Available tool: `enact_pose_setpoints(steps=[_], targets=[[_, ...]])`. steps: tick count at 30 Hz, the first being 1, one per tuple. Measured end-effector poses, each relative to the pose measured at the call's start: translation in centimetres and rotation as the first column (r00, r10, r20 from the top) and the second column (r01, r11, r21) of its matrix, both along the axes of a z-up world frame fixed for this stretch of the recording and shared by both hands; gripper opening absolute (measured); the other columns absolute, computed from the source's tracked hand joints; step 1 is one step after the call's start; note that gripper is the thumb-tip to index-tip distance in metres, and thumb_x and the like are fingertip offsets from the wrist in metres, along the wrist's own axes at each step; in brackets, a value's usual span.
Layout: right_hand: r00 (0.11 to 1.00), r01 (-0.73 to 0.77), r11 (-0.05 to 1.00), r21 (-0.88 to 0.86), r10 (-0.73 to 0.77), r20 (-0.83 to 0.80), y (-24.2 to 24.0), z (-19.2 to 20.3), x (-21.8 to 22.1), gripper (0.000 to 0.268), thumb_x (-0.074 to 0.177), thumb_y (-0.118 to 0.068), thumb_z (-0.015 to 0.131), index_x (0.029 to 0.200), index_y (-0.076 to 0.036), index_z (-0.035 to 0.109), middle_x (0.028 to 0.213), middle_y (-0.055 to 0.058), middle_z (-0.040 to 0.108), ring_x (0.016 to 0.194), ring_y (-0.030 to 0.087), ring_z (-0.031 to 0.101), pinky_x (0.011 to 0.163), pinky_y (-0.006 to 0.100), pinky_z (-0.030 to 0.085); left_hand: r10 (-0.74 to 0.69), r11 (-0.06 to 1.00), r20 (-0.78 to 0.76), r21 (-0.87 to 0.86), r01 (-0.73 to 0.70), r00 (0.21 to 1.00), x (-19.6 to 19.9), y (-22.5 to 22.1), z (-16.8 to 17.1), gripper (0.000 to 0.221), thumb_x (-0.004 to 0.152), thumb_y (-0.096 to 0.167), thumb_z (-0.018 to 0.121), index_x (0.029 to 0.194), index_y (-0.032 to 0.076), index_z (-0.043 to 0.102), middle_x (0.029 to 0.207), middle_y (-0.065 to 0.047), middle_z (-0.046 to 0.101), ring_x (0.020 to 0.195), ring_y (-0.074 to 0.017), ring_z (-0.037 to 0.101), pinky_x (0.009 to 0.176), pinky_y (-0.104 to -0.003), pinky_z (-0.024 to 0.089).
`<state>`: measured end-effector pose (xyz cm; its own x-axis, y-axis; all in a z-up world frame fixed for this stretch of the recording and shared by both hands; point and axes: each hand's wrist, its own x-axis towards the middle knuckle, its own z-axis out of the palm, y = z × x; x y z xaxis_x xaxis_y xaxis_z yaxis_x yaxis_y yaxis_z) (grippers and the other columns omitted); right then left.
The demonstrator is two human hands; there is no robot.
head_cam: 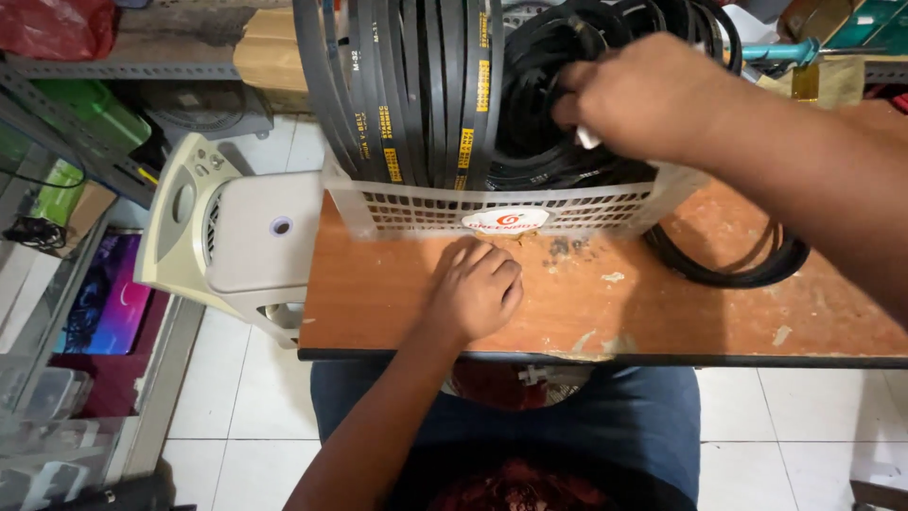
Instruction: Cleaning rubber drive belts by wiping them thoroughly with a cloth.
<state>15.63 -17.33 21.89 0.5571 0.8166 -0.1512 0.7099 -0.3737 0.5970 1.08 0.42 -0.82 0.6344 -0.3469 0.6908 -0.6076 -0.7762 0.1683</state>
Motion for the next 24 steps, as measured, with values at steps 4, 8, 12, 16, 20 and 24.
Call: enact_pose_setpoints(steps=[4, 8, 12, 16, 20, 24], targets=[[0.993, -0.057, 0.998, 0.002, 0.056, 0.103, -2.4, 1.3, 1.0, 0.026, 0.086, -0.024, 0.065, 0.110, -0.031, 0.070, 0.108, -0.002, 0.070, 0.096, 0.026, 0.075, 0.064, 0.041, 0.060, 0.000, 1.000, -0.065, -0.023, -0.002, 0.998, -0.3, -0.1, 0.0, 0.017, 0.092, 0.016, 0.062, 0.088, 0.009, 0.077, 0.091, -0.003, 0.071, 0.094, -0.0250, 0.063, 0.093, -0.045, 0.047], [0.774, -0.245, 0.967, 0.063, 0.156, 0.614, -6.7, 1.6, -2.6, 0.025, 0.100, -0.034, 0.064, 0.122, -0.045, 0.067, 0.098, -0.015, 0.063, 0.093, 0.012, 0.069, 0.074, 0.029, 0.049, -0.074, 0.993, -0.045, -0.097, 0.070, 0.996, 0.4, -0.2, -1.1, 0.016, 0.093, 0.010, 0.062, 0.089, 0.001, 0.075, 0.092, -0.011, 0.071, 0.094, -0.0303, 0.063, 0.087, -0.043, 0.052], [0.662, -0.214, 0.963, 0.162, 0.021, 0.750, -7.4, 1.2, -13.2, 0.041, 0.110, -0.027, 0.069, 0.146, -0.047, 0.068, 0.123, -0.021, 0.069, 0.094, 0.009, 0.064, 0.081, 0.024, 0.048, -0.010, 0.994, -0.183, -0.113, -0.011, 0.983, -0.6, -0.4, -0.4, 0.016, 0.096, 0.019, 0.058, 0.099, 0.009, 0.071, 0.107, -0.009, 0.069, 0.106, -0.0325, 0.062, 0.086, -0.051, 0.050], [0.985, 0.166, 0.172, 0.971, -0.082, -0.154, -6.2, -2.3, -20.8, 0.029, 0.115, 0.025, 0.059, 0.145, 0.022, 0.060, 0.139, 0.035, 0.051, 0.133, 0.045, 0.052, 0.115, 0.046, 0.043, -0.014, 0.975, -0.017, -0.222, 0.010, 1.000, -1.7, 0.6, -1.1, 0.079, 0.096, 0.055, 0.062, 0.148, -0.001, 0.044, 0.151, -0.019, 0.048, 0.139, -0.0373, 0.051, 0.114, -0.052, 0.045], [0.996, 0.006, 0.293, 0.956, -0.087, 0.020, -10.7, -8.5, -18.2, 0.013, 0.115, 0.010, 0.062, 0.122, 0.014, 0.074, 0.115, 0.027, 0.072, 0.100, 0.043, 0.064, 0.097, 0.052, 0.047, -0.052, 0.982, 0.010, -0.179, 0.053, 0.999, -1.9, 0.9, -2.3, 0.107, 0.094, 0.073, 0.056, 0.163, 0.001, 0.017, 0.170, -0.018, 0.028, 0.158, -0.0358, 0.033, 0.124, -0.060, 0.033], [0.990, 0.139, 0.319, 0.938, -0.020, -0.140, -8.3, -10.5, -16.6, 0.009, 0.107, -0.003, 0.071, 0.114, 0.002, 0.074, 0.106, 0.017, 0.072, 0.095, 0.032, 0.067, 0.090, 0.040, 0.050, -0.049, 0.993, 0.008, -0.106, 0.049, 0.999, -2.6, 0.4, -1.6, 0.113, 0.092, 0.079, 0.056, 0.165, 0.003, 0.018, 0.171, -0.016, 0.027, 0.158, -0.0343, 0.037, 0.127, -0.064, 0.031]])
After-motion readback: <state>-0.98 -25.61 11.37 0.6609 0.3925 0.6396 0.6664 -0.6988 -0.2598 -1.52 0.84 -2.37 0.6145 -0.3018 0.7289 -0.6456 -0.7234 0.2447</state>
